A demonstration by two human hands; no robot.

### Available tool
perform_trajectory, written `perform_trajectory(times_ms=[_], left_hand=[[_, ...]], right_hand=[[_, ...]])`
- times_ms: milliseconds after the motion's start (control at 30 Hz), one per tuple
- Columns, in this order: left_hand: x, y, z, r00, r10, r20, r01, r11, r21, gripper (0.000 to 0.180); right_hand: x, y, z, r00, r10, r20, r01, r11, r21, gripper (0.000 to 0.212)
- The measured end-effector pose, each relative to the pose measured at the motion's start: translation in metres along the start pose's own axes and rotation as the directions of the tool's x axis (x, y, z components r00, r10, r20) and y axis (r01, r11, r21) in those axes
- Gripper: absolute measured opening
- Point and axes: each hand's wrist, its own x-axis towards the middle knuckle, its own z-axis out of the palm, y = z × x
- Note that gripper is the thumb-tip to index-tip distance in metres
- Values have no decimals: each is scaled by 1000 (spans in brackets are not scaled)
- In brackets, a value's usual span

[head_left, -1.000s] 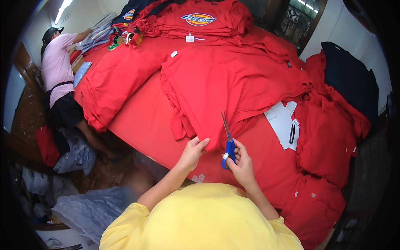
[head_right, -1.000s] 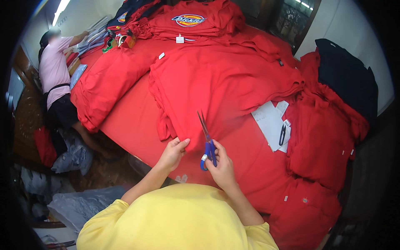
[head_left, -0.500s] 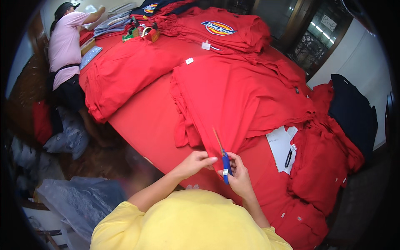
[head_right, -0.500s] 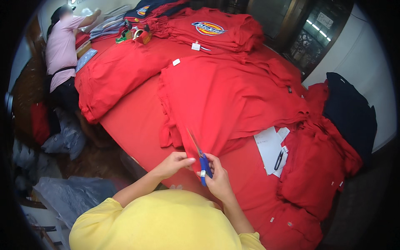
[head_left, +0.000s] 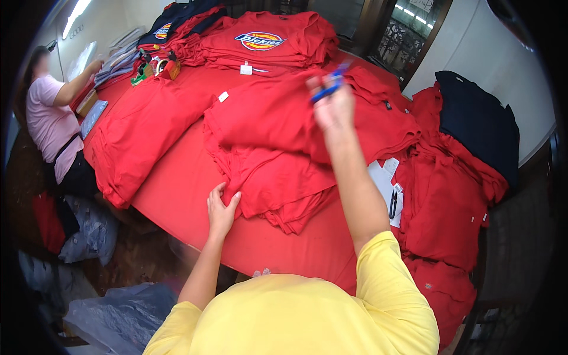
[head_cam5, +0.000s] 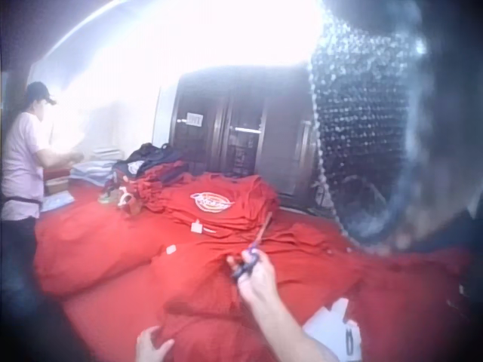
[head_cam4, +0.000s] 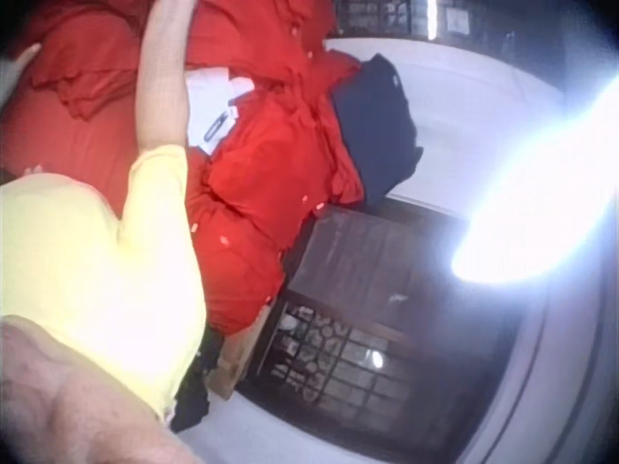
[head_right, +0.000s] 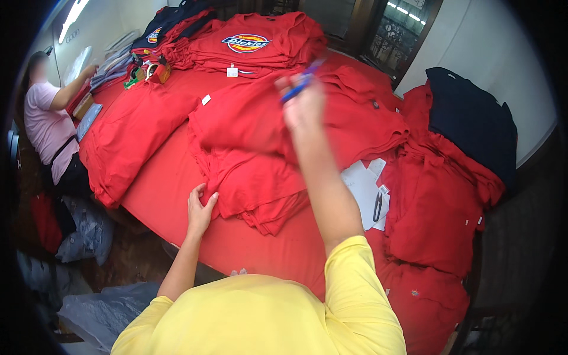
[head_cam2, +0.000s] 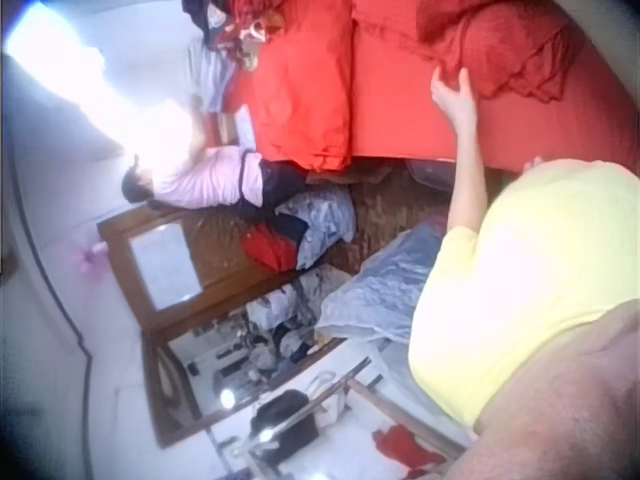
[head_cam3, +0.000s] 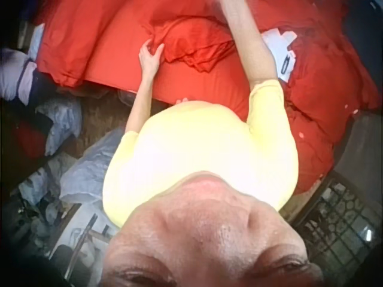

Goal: The person trims loose threads from a stack of red shirts using shears and then moves the stack aside.

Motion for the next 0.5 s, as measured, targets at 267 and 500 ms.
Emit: perform_trajectory(times_ms=[267,500], left_hand=[[20,24,21,976,-122,179,152,975,-164,85],[-6,43,13,986,-46,163,94,950,-297,70]], right_hand=[[13,-90,-206,817,-461,-347,461,883,-87,33],[-117,-40,-180,917,-270,-295,124,892,-434,47]])
